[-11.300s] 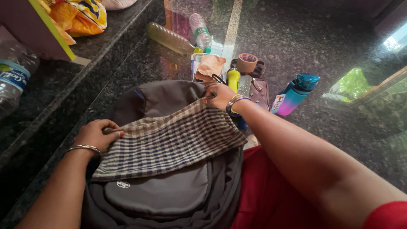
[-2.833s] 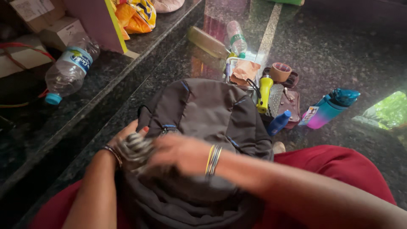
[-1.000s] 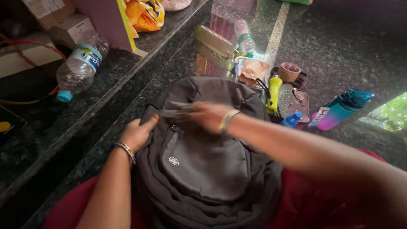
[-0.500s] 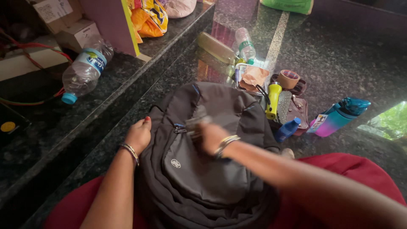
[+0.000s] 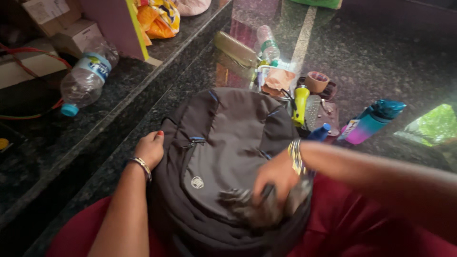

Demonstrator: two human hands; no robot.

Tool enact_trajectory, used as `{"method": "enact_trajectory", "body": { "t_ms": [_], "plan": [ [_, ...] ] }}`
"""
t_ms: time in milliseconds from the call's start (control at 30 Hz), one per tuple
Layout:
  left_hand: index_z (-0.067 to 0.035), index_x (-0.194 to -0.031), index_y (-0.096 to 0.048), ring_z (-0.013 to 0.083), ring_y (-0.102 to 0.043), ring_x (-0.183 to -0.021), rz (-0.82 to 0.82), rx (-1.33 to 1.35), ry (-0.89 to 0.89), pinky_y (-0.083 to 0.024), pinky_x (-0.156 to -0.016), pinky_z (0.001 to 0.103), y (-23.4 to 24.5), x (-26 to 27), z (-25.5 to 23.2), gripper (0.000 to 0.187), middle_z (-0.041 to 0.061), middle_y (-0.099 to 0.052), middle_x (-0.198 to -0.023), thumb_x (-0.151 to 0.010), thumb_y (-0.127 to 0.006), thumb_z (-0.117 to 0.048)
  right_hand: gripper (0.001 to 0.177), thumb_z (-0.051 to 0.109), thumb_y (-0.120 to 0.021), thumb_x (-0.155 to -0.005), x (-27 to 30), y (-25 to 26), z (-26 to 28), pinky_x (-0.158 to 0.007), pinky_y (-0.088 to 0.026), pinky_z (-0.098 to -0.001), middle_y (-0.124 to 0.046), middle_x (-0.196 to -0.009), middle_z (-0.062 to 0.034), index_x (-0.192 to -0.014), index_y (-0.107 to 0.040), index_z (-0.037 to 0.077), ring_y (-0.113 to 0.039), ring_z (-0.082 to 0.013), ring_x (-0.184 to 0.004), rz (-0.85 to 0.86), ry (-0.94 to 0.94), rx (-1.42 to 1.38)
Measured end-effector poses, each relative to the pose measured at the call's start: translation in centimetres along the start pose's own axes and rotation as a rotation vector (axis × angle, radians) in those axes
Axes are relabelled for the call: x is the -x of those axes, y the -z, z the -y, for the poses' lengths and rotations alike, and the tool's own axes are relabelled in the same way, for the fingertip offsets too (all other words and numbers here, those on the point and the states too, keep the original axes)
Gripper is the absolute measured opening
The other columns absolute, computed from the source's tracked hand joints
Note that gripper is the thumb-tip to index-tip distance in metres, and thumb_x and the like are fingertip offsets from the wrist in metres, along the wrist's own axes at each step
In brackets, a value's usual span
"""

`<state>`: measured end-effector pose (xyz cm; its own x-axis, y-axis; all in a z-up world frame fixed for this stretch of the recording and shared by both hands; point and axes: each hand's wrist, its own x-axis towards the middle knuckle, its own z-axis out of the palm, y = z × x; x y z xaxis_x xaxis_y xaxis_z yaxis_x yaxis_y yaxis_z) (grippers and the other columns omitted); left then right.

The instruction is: The person cleans a backpack using a cloth. They wipe the interior and exterior surfaces, including the straps, and repeatedly fold and unfold a checkered cloth during the process.

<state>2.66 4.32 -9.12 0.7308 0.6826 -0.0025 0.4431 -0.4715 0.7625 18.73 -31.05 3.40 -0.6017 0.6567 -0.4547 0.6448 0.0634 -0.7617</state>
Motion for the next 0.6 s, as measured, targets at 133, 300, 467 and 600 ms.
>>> {"method": "enact_trajectory", "body": {
  "t_ms": [133, 300, 467, 600],
  "plan": [
    [-0.004, -0.117, -0.069, 0.0469, -0.061, -0.118, 0.012, -0.08, -0.049, -0.05, -0.097, 0.05, 0.2, 0.1, -0.7, 0.046, 0.027, -0.069, -0.119, -0.105, -0.045, -0.041, 0.032, 0.038, -0.07, -0.087, 6.2, 3.1, -5.4, -0.079, -0.058, -0.0442, -0.079, -0.104, -0.0145, -0.102, -0.084, 0.013, -0.074, -0.0316, -0.092, -0.171, -1.176, 0.708],
    [-0.005, -0.118, -0.068, 0.0479, -0.059, -0.116, 0.019, -0.116, -0.03, -0.049, -0.096, 0.052, 0.5, 0.3, -0.7, 0.045, 0.027, -0.067, -0.119, -0.104, -0.045, -0.041, 0.053, 0.011, -0.076, -0.066, 6.3, 2.7, -5.3, -0.082, -0.06, -0.0442, -0.077, -0.103, -0.0163, -0.118, -0.071, 0.017, -0.073, -0.0345, -0.097, -0.533, -1.22, 0.504],
    [-0.004, -0.118, -0.068, 0.0488, -0.059, -0.116, 0.011, -0.128, -0.061, -0.048, -0.096, 0.053, 0.2, -0.5, 0.0, 0.046, 0.028, -0.067, -0.119, -0.105, -0.045, -0.041, 0.055, 0.013, -0.08, -0.071, -3.5, -2.0, 0.6, -0.087, -0.058, -0.0459, -0.071, -0.112, -0.0222, -0.123, -0.066, 0.003, -0.071, -0.038, -0.105, -0.058, -1.071, 0.527],
    [-0.003, -0.117, -0.069, 0.0492, -0.059, -0.116, 0.014, -0.127, -0.062, -0.049, -0.096, 0.053, 0.0, -0.8, 0.7, 0.047, 0.028, -0.067, -0.119, -0.106, -0.045, -0.041, 0.033, 0.023, -0.07, -0.079, -6.2, -1.5, 5.7, -0.085, -0.056, -0.045, -0.078, -0.104, -0.021, -0.102, -0.082, 0.003, -0.072, -0.0377, -0.1, -0.064, -0.742, 0.507]
  ]
}}
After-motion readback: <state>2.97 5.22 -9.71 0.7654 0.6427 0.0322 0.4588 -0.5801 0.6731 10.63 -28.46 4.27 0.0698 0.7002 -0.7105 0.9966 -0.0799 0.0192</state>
